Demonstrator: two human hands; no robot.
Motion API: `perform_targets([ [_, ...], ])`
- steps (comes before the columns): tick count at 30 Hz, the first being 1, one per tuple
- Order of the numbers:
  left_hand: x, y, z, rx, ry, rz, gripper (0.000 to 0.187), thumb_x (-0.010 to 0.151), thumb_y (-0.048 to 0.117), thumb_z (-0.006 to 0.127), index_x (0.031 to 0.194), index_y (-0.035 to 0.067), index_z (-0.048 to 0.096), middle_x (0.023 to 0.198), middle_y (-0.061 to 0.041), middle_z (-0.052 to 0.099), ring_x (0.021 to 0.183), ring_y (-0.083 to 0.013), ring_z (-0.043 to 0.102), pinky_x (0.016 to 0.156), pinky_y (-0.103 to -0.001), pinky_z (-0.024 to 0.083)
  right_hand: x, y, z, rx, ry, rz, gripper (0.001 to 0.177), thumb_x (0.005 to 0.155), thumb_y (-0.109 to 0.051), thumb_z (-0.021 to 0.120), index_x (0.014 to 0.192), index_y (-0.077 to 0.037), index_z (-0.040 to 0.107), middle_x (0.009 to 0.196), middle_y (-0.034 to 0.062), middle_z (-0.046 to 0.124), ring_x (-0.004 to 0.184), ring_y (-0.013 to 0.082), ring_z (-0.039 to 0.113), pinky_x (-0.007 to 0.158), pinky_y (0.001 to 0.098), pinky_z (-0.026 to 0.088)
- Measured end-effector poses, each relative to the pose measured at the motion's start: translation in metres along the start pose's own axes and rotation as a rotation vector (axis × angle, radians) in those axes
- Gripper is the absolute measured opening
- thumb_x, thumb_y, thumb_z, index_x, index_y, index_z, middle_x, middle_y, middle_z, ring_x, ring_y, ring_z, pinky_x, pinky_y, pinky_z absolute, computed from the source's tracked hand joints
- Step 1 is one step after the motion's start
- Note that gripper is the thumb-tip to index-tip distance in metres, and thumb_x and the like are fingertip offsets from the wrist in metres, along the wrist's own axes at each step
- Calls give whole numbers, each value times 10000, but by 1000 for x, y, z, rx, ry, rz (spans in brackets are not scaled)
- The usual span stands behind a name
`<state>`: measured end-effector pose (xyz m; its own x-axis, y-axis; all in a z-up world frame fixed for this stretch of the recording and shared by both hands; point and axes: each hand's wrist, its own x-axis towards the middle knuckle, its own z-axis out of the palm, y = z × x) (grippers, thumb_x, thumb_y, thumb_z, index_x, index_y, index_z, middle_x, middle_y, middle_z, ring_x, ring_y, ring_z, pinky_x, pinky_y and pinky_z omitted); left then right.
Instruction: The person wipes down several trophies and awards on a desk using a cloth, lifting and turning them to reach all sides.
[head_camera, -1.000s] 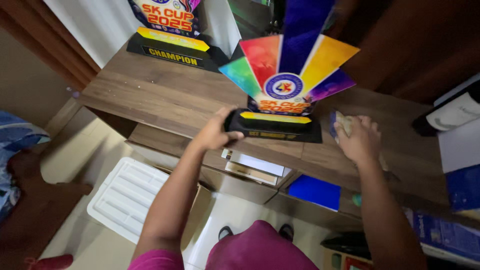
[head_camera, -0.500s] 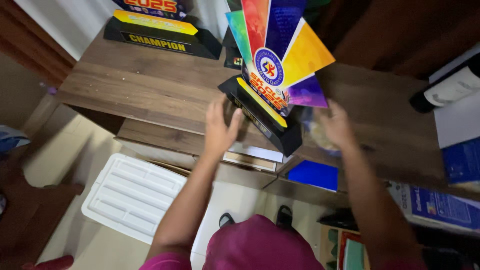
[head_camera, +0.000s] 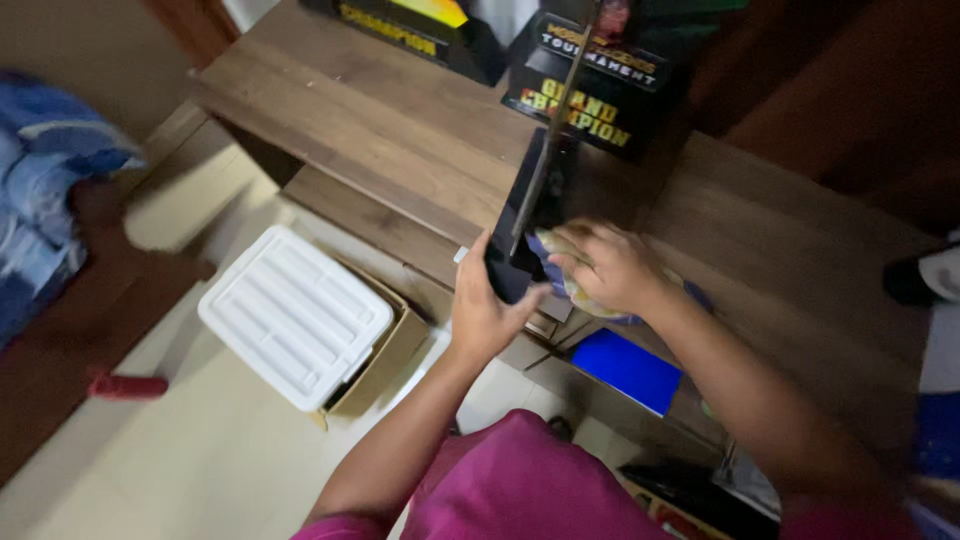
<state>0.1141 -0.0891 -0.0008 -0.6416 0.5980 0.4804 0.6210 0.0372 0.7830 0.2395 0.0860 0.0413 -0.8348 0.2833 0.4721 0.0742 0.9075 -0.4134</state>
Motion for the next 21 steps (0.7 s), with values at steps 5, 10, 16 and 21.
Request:
perform_targets([
  [5,7,2,-11,-4,-11,-55,788,701,221,815,1411,49,520,1256,-213,663,1199,-399,639,1026,-432,505,7,10,-5,-85,-15,-151,334,922,-273,727,1185,-66,733,1139,161,718,985,363,692,818,463,569],
  [10,25,-9,-46,11,-141,-177,726,664,258,841,1321,91,579,1138,-198,698,1110,-386,677,971,-427,522,27,48,-19,-362,91,-374,321,822,-129,717,1141,-104,740,1139,114,726,1000,320,680,839,467,549],
  [16,42,-28,-65,145,-224,16,778,620,334,907,1279,32,625,1136,-223,685,1107,-420,631,1003,-454,486,37,32,-9,-291,14,-272,287,832,-74,646,1082,-169,749,1143,41,716,1061,277,631,949,443,504],
  [21,41,-47,-61,137,-228,98,845,612,397,904,1305,11,615,1220,-238,677,1217,-424,579,1130,-482,350,31,-31,33,-220,43,-387,285,797,-109,652,1065,-141,745,1088,24,712,996,276,625,850,448,501],
])
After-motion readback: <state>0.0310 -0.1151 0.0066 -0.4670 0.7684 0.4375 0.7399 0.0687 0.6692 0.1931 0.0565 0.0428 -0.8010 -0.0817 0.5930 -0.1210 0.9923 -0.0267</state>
